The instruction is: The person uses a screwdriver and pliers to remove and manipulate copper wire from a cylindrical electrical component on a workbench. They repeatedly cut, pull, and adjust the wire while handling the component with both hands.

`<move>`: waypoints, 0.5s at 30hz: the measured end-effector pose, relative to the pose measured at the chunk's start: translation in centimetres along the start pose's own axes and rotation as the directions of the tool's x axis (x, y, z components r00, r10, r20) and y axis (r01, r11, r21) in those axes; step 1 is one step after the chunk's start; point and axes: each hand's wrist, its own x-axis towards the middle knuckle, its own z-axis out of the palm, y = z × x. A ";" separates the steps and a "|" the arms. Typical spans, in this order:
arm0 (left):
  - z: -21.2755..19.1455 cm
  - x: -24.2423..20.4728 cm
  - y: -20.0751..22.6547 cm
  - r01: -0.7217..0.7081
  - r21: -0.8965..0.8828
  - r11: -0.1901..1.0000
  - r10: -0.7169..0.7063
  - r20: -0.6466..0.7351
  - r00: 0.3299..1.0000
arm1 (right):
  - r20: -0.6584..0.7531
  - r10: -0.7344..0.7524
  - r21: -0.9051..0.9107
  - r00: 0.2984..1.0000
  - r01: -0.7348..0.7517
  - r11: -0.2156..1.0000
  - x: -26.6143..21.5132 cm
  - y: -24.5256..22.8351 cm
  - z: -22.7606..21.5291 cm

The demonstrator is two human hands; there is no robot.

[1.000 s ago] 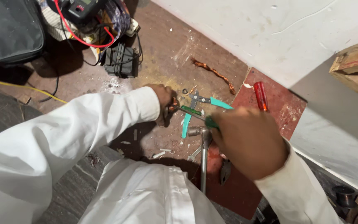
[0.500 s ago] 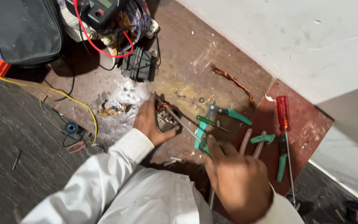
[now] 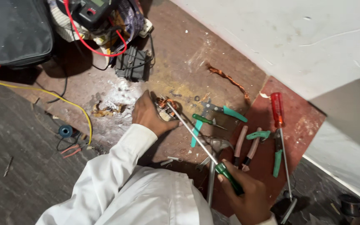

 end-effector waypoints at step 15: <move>-1.1 0.4 -1.3 0.038 -0.167 0.985 0.004 0.245 0.969 | 0.029 0.127 0.290 0.991 -0.130 0.948 0.4 9.0 8.5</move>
